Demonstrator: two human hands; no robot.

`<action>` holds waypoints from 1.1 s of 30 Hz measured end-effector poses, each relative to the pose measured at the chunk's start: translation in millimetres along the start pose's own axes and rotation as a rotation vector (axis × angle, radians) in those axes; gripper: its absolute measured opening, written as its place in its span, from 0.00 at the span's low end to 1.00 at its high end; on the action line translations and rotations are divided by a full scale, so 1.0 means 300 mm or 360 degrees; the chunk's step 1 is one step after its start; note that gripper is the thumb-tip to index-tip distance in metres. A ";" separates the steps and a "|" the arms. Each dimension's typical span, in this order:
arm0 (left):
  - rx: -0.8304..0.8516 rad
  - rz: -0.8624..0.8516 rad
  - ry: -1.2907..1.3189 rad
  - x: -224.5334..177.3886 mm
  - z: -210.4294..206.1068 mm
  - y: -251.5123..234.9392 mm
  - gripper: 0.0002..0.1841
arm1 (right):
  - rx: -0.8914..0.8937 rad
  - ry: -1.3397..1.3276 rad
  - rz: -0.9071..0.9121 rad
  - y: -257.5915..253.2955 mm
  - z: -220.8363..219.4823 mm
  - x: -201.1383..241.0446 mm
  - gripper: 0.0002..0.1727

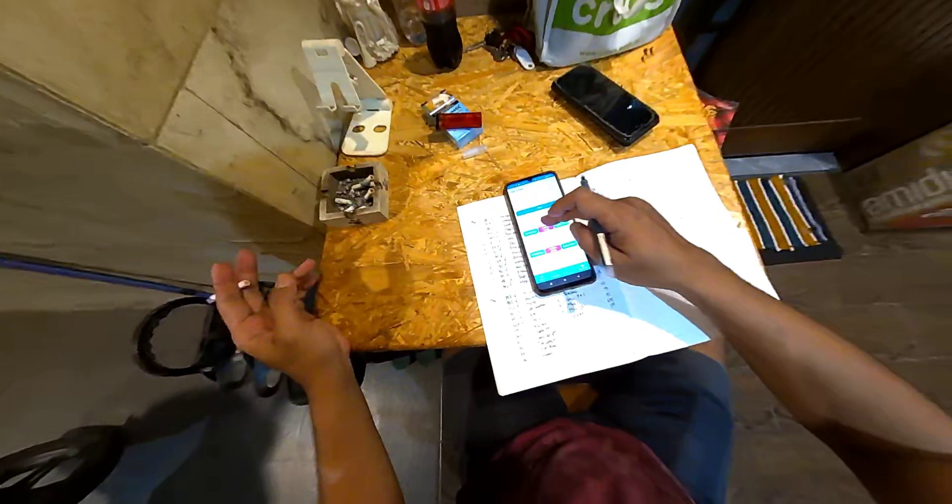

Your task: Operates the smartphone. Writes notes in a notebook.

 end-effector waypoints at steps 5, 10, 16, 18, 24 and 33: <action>0.0036 -0.0029 0.0068 0.008 0.008 -0.005 0.31 | -0.0164 -0.0181 -0.0046 0.033 0.054 -0.024 0.18; 0.0035 -0.0024 0.0069 0.005 0.006 -0.005 0.31 | -0.0074 -0.0220 -0.0074 0.058 0.023 -0.039 0.17; 0.0011 -0.0004 0.0058 0.003 0.003 -0.008 0.31 | -0.0094 -0.0198 -0.0092 0.064 0.014 -0.037 0.17; 0.0015 -0.0004 0.0059 0.002 0.004 -0.006 0.31 | -0.0135 -0.0258 -0.0077 0.067 0.026 -0.032 0.17; 0.0037 -0.0025 0.0076 0.013 0.013 -0.010 0.31 | -0.0088 -0.0284 -0.0103 0.082 0.028 -0.037 0.17; 0.0052 -0.0003 0.0055 0.034 0.025 -0.017 0.30 | -0.0130 -0.0253 -0.0091 0.080 0.081 -0.036 0.17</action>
Point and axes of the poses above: each hand's wrist, its own y-axis away from the middle knuckle, its own z-axis out of the back of the hand, x = y × z, the point moved 1 cm from there along -y, towards the middle knuckle, and after that the axes turned 2 degrees about -x, right-handed, at the moved point
